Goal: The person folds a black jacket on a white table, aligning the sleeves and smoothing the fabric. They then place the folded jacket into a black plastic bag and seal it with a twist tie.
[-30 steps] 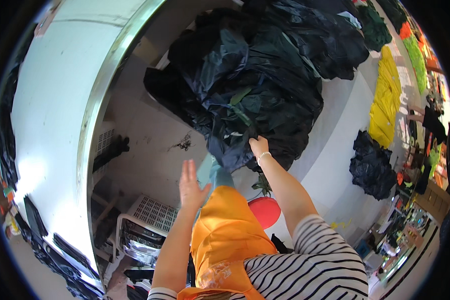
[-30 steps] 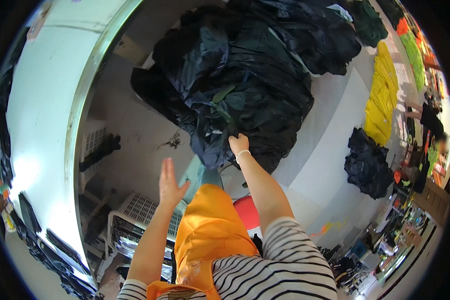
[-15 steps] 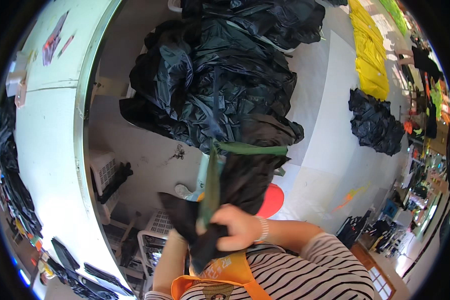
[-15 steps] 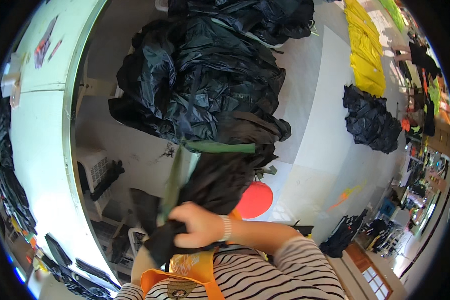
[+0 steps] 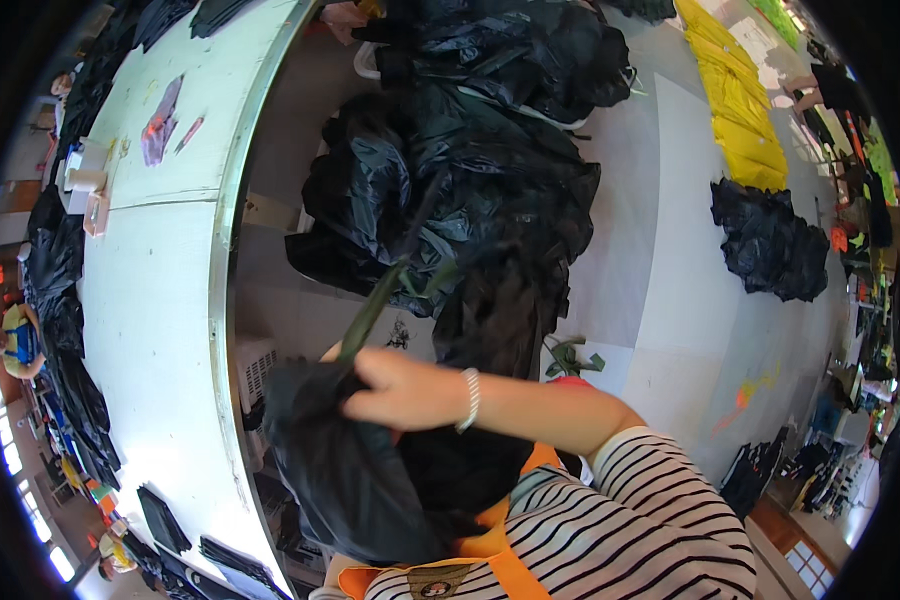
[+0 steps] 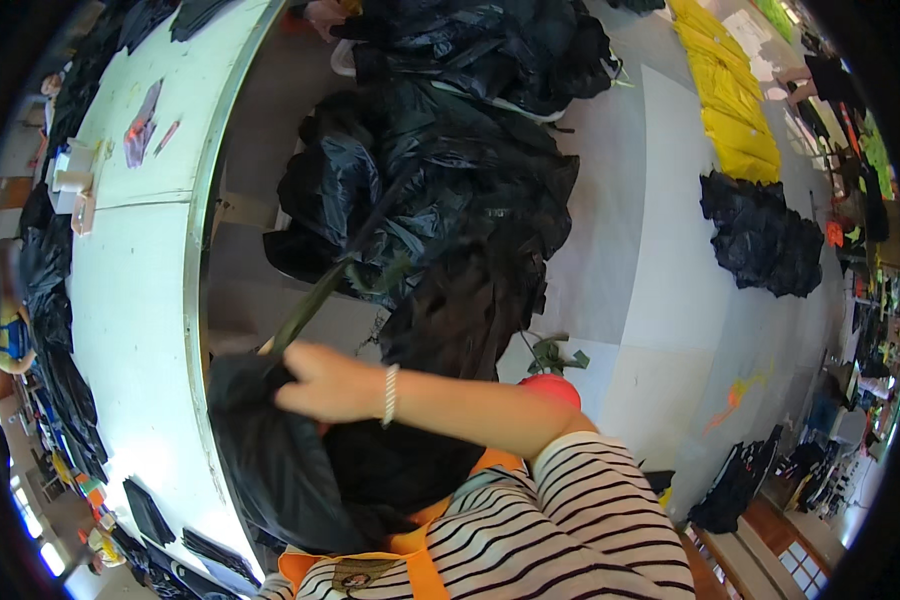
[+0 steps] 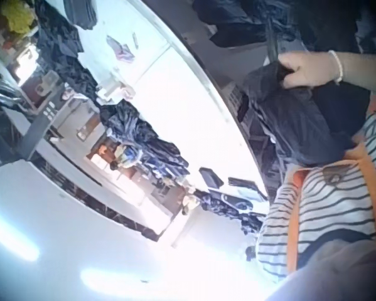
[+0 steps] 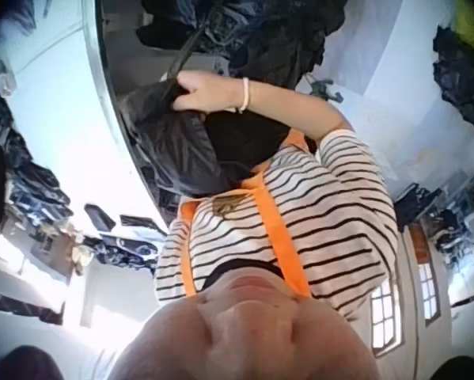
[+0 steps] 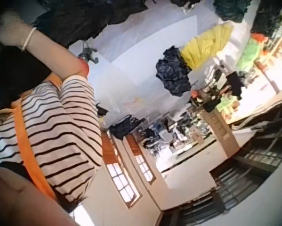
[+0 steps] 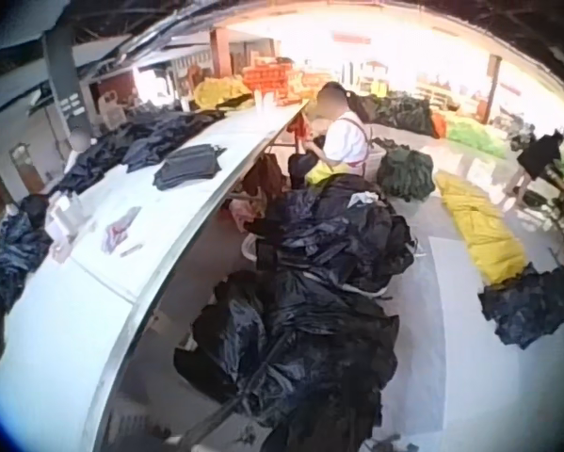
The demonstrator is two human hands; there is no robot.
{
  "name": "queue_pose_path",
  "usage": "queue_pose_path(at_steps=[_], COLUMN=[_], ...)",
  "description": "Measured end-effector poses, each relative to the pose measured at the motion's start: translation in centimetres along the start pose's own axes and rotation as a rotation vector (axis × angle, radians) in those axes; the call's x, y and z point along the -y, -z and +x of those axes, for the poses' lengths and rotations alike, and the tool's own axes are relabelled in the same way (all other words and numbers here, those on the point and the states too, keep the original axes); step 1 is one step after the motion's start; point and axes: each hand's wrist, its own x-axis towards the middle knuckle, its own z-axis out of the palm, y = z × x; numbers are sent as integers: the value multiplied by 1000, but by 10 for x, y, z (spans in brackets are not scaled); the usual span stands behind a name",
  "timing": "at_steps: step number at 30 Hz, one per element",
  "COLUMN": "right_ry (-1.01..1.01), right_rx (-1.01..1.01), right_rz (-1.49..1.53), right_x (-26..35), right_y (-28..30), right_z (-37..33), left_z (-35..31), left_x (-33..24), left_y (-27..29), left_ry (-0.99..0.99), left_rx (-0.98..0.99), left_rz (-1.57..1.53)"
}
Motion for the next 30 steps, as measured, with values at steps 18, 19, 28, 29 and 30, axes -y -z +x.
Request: queue_pose_path(at_steps=[18,19,28,29,30], right_ry=[136,97,-375,-428,-390], right_rx=[-638,-591,487,547,136], right_rz=[-186,-172,230,441,518], right_x=[-88,-96,-160,-163,-173], right_y=[55,43,-156,-173,-189], right_z=[64,65,91,103,111], left_z=[-53,-53,-93,-93,-96], left_x=[32,36,70,81,83], left_y=[91,95,127,134,141], left_ry=[-217,-230,-403,-417,-490], left_rx=[-202,-190,-70,-136,-154], left_rz=[-737,-798,-782,-510,-221])
